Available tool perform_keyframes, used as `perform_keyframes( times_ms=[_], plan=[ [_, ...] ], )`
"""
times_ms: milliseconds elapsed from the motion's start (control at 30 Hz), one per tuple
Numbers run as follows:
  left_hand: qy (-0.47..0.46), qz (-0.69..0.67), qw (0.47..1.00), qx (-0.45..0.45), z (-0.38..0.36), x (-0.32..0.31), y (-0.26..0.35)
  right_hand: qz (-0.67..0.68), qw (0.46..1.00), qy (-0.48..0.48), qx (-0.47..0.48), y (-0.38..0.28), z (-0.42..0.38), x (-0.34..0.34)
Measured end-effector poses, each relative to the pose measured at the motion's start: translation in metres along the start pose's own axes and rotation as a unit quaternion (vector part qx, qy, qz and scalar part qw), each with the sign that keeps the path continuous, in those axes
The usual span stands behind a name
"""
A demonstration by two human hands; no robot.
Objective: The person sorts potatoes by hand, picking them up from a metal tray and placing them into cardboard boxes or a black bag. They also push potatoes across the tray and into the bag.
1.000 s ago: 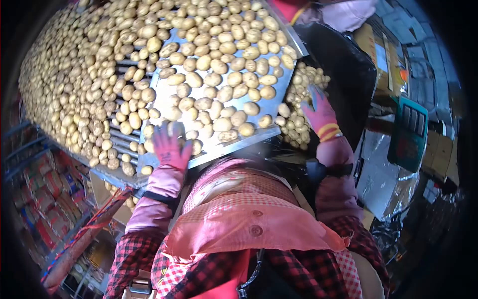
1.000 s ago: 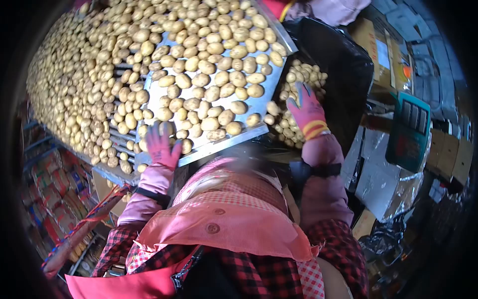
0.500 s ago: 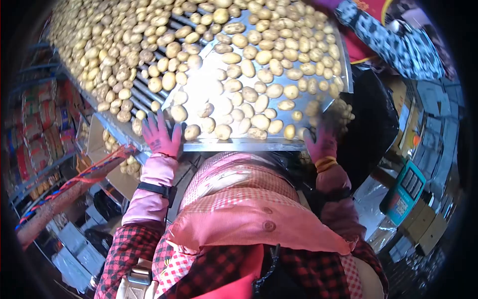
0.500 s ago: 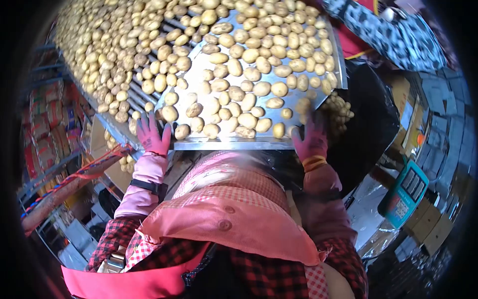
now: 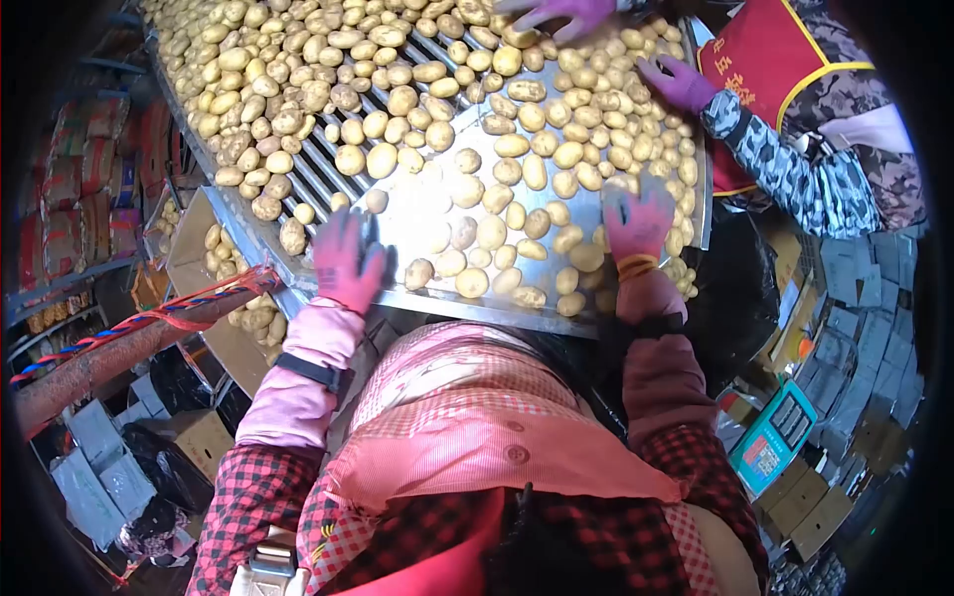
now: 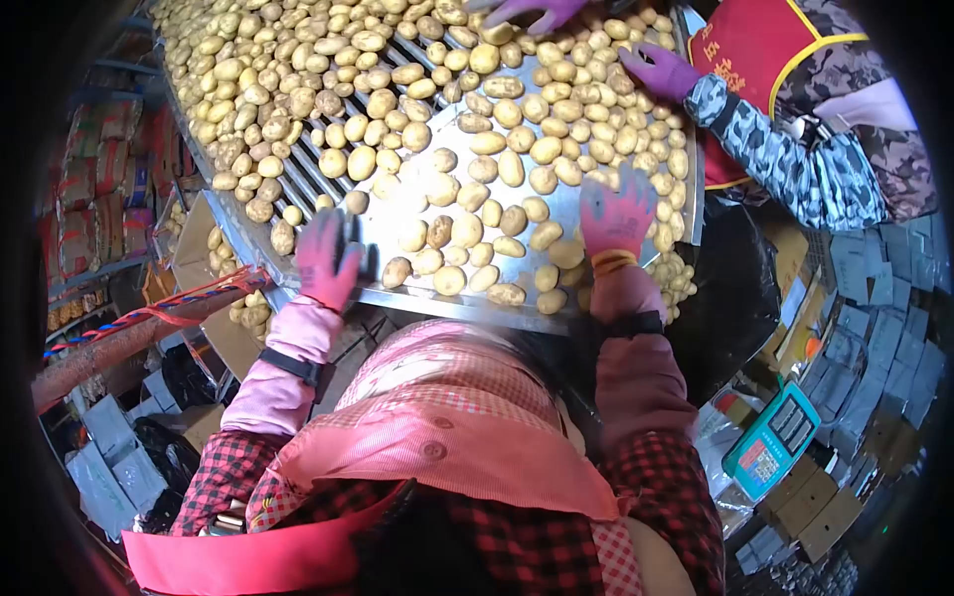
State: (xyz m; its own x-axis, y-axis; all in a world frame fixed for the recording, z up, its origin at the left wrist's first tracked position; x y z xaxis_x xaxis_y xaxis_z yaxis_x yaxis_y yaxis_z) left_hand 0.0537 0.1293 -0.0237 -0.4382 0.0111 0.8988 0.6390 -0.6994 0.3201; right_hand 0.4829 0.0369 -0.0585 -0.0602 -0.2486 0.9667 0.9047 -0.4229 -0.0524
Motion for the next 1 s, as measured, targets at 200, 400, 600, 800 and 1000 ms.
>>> perform_keyframes(
  times_ms=[200,400,600,800,1000],
  plan=[
    [0.000,0.152,0.981,0.120,-0.022,0.006,-0.067,-0.020,0.977,-0.190,-0.093,-0.067,0.086,-0.048],
    [-0.005,0.160,0.982,0.103,-0.009,0.004,-0.060,0.104,0.961,-0.162,0.197,-0.180,-0.032,0.006],
    [0.010,0.118,0.986,0.116,0.001,0.013,-0.057,0.166,0.864,-0.460,-0.119,-0.102,-0.013,0.013],
    [0.020,0.108,0.987,0.113,0.001,0.015,-0.057,0.105,0.981,0.050,0.155,-0.164,0.127,0.027],
    [0.030,0.090,0.989,0.117,0.002,0.018,-0.058,-0.097,0.967,-0.180,0.153,-0.215,0.185,-0.064]
  ],
)
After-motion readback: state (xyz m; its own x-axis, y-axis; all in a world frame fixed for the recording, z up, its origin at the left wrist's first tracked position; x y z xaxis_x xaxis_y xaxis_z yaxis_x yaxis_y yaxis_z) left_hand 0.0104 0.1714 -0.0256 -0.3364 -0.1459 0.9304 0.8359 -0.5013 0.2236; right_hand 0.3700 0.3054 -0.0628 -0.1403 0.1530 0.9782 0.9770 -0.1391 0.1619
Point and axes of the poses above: each hand's wrist, its own z-axis towards the middle knuckle, its own x-axis out of the back of the hand, y = z × x, the point moved 7 cm from there along z, towards the middle knuckle, and after that the axes turned 11 degrees about -x, right-handed, at the moved point
